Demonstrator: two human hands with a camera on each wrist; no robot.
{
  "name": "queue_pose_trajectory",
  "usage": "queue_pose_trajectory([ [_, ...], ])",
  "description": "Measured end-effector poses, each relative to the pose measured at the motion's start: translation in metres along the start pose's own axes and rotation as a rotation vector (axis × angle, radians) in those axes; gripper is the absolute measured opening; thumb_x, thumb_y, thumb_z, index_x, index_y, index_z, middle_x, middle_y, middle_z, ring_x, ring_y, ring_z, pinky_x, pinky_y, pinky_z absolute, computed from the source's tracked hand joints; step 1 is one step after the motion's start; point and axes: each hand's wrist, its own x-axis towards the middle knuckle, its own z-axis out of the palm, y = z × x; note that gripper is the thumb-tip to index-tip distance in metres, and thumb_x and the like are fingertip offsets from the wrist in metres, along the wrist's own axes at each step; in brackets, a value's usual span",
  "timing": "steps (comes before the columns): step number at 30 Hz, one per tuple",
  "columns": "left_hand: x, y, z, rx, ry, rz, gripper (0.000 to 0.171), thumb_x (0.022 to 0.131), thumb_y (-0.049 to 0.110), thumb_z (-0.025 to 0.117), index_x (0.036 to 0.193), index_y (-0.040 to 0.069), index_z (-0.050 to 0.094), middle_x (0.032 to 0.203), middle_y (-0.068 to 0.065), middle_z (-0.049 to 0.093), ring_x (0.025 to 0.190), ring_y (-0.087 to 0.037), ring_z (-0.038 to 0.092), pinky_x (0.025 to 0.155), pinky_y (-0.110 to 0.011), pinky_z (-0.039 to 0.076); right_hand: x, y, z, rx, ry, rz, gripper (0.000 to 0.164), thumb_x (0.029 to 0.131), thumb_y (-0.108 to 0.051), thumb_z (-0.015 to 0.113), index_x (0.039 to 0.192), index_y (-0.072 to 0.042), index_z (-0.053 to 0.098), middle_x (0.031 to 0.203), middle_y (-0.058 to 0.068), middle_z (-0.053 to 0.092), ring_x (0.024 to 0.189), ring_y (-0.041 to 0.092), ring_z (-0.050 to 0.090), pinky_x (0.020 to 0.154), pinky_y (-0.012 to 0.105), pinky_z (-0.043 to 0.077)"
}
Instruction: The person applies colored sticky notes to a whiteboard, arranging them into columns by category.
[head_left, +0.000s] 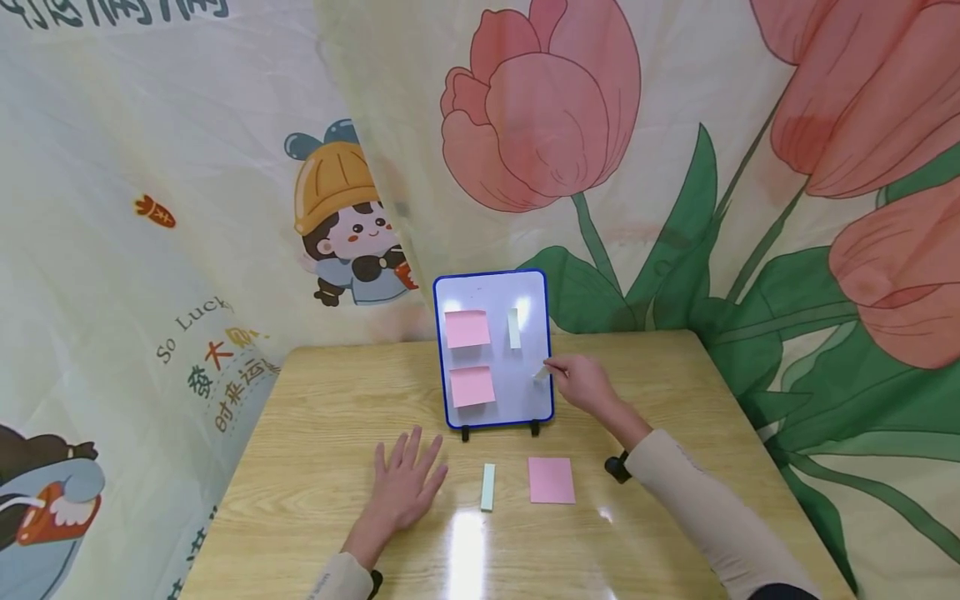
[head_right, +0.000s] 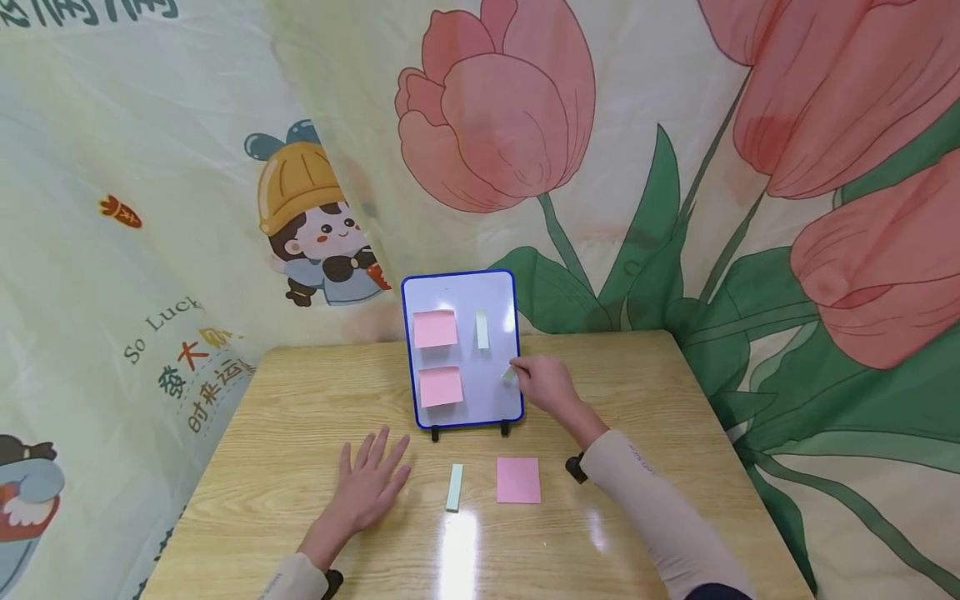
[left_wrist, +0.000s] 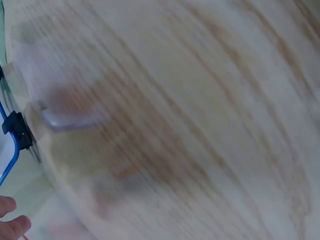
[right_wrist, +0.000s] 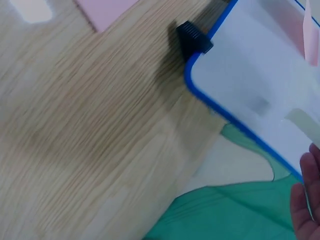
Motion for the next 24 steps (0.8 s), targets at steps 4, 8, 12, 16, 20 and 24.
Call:
queue_pose_trajectory([
  [4, -0.002, 0.001, 0.003, -0.010, -0.017, -0.006, 0.059, 0.103, 0.056, 0.029, 0.154, 0.027, 0.036, 0.163, -0.015, 0.023, 0.148, -0.042, 0.023, 0.115, -0.070, 0.003, 0.007, -0.010, 0.009, 0.002, 0.045, -0.042, 0.024, 0.097, -0.013, 0.062, 0.116, -0.005, 0.074, 0.107, 0.013, 0.075, 0.047, 0.008, 0.043, 0.045, 0.021, 0.036],
  [8, -0.004, 0.002, 0.003, -0.014, -0.027, -0.012, 0.058, 0.104, 0.056, 0.029, 0.154, 0.028, 0.035, 0.164, -0.015, 0.022, 0.149, -0.041, 0.022, 0.116, -0.070, 0.002, 0.011, -0.015, 0.019, -0.024, 0.138, -0.121, 0.021, 0.094, -0.009, 0.064, 0.110, -0.004, 0.076, 0.103, 0.013, 0.076, 0.071, 0.020, 0.072, 0.059, 0.033, 0.057],
  [12, -0.005, 0.004, -0.001, -0.009, -0.022, -0.008, 0.056, 0.104, 0.054, 0.030, 0.154, 0.029, 0.036, 0.164, -0.015, 0.023, 0.149, -0.041, 0.023, 0.116, -0.070, 0.003, 0.014, -0.016, 0.024, -0.049, 0.186, -0.161, 0.019, 0.093, -0.008, 0.065, 0.108, -0.005, 0.077, 0.101, 0.012, 0.077, 0.087, 0.027, 0.075, 0.071, 0.041, 0.061],
  [16, -0.005, 0.003, 0.000, -0.001, -0.016, -0.006, 0.056, 0.104, 0.054, 0.030, 0.153, 0.029, 0.037, 0.164, -0.015, 0.023, 0.149, -0.041, 0.024, 0.116, -0.070, 0.004, 0.015, -0.018, 0.029, -0.066, 0.189, -0.156, 0.019, 0.093, -0.009, 0.067, 0.108, -0.006, 0.077, 0.100, 0.011, 0.077, 0.087, 0.026, 0.075, 0.070, 0.040, 0.061],
  [20, -0.006, 0.004, 0.000, -0.012, -0.025, -0.007, 0.056, 0.104, 0.054, 0.028, 0.153, 0.029, 0.037, 0.164, -0.015, 0.022, 0.149, -0.041, 0.023, 0.116, -0.070, 0.003, 0.015, -0.021, 0.034, -0.088, 0.218, -0.174, 0.018, 0.091, -0.008, 0.068, 0.106, -0.006, 0.078, 0.096, 0.011, 0.077, 0.084, 0.025, 0.075, 0.069, 0.039, 0.061],
  [24, -0.006, 0.005, -0.001, -0.025, -0.022, -0.004, 0.056, 0.104, 0.054, 0.029, 0.153, 0.029, 0.037, 0.164, -0.016, 0.022, 0.149, -0.042, 0.022, 0.116, -0.069, 0.001, 0.015, -0.022, 0.041, -0.129, 0.257, -0.214, 0.014, 0.090, -0.007, 0.070, 0.101, -0.007, 0.079, 0.091, 0.009, 0.078, 0.079, 0.023, 0.074, 0.067, 0.037, 0.060],
])
